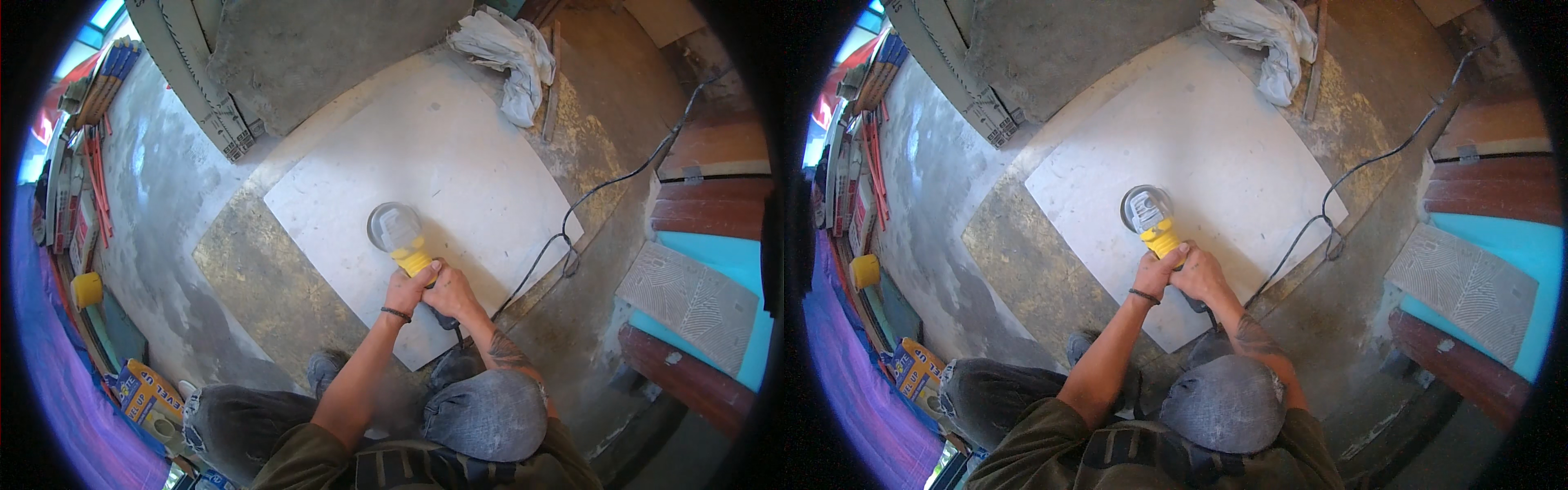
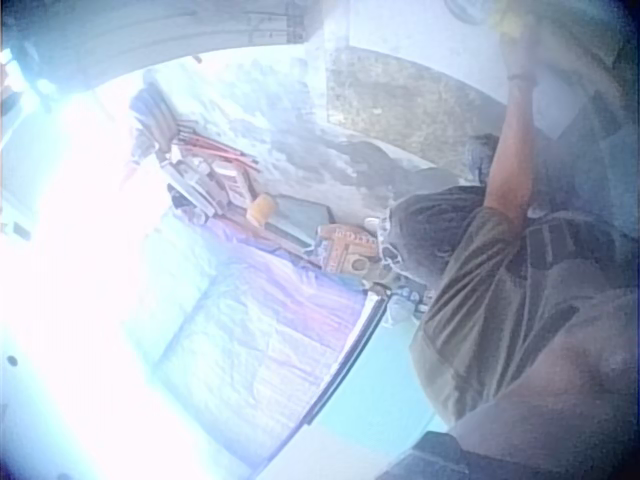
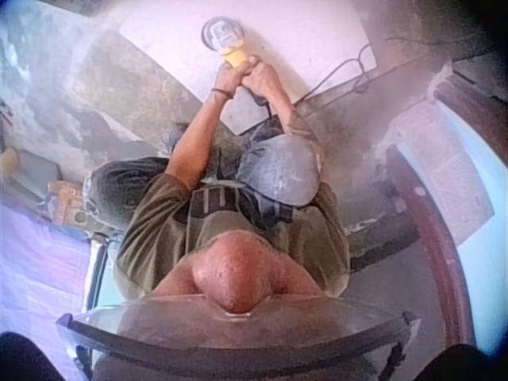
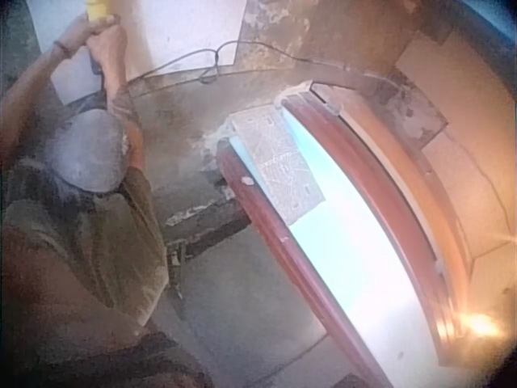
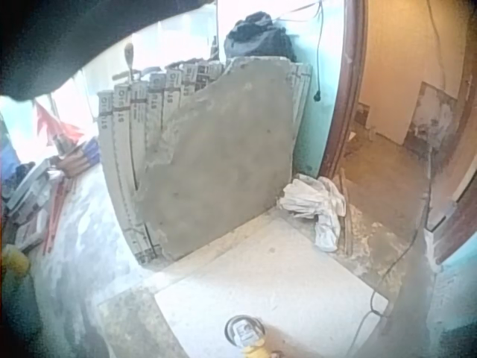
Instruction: The person uses an angle grinder to drill a circular hole into a tile, then carries the tile into another room and fits it onto the floor around a plumbing pipe.
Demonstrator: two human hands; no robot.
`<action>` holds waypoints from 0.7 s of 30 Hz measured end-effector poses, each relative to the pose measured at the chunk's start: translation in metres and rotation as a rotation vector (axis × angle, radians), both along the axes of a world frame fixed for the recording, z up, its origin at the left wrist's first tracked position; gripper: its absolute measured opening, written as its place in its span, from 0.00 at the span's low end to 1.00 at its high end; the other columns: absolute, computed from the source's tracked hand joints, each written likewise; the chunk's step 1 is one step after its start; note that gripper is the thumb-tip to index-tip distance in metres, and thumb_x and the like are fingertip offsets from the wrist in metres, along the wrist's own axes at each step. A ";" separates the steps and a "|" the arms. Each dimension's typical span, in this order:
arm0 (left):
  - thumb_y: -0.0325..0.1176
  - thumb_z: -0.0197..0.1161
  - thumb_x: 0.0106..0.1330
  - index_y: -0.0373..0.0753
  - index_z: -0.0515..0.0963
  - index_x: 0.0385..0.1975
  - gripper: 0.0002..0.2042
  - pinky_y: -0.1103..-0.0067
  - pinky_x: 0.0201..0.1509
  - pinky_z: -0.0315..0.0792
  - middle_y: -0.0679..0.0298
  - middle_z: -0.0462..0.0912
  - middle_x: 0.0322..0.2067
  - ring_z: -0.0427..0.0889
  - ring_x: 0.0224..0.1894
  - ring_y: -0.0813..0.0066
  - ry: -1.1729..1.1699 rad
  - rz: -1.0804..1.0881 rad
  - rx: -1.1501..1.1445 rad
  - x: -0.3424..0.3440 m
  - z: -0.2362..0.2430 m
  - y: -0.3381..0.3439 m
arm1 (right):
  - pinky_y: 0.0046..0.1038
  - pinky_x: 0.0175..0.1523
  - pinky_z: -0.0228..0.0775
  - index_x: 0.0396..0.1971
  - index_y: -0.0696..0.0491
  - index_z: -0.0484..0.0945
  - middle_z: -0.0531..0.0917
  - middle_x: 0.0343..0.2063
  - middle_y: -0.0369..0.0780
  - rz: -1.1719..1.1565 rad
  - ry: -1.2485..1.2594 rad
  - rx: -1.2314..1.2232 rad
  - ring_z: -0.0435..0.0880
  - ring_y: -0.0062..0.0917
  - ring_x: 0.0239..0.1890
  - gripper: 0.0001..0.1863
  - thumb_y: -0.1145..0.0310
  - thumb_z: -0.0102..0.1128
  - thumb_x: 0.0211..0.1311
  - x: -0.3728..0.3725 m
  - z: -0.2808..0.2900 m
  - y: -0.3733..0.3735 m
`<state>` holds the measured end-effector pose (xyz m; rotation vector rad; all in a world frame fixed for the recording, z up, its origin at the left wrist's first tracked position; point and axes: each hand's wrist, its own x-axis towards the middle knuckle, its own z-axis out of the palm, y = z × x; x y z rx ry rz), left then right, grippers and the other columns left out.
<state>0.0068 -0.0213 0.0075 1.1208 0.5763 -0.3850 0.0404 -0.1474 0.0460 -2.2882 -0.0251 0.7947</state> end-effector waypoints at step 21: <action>0.40 0.71 0.64 0.32 0.80 0.48 0.19 0.77 0.45 0.78 0.63 0.86 0.42 0.84 0.41 0.76 0.048 0.024 -0.006 0.008 0.012 0.007 | 0.45 0.49 0.78 0.45 0.62 0.77 0.85 0.37 0.58 0.028 0.001 0.021 0.84 0.53 0.44 0.27 0.59 0.68 0.48 0.007 0.004 0.007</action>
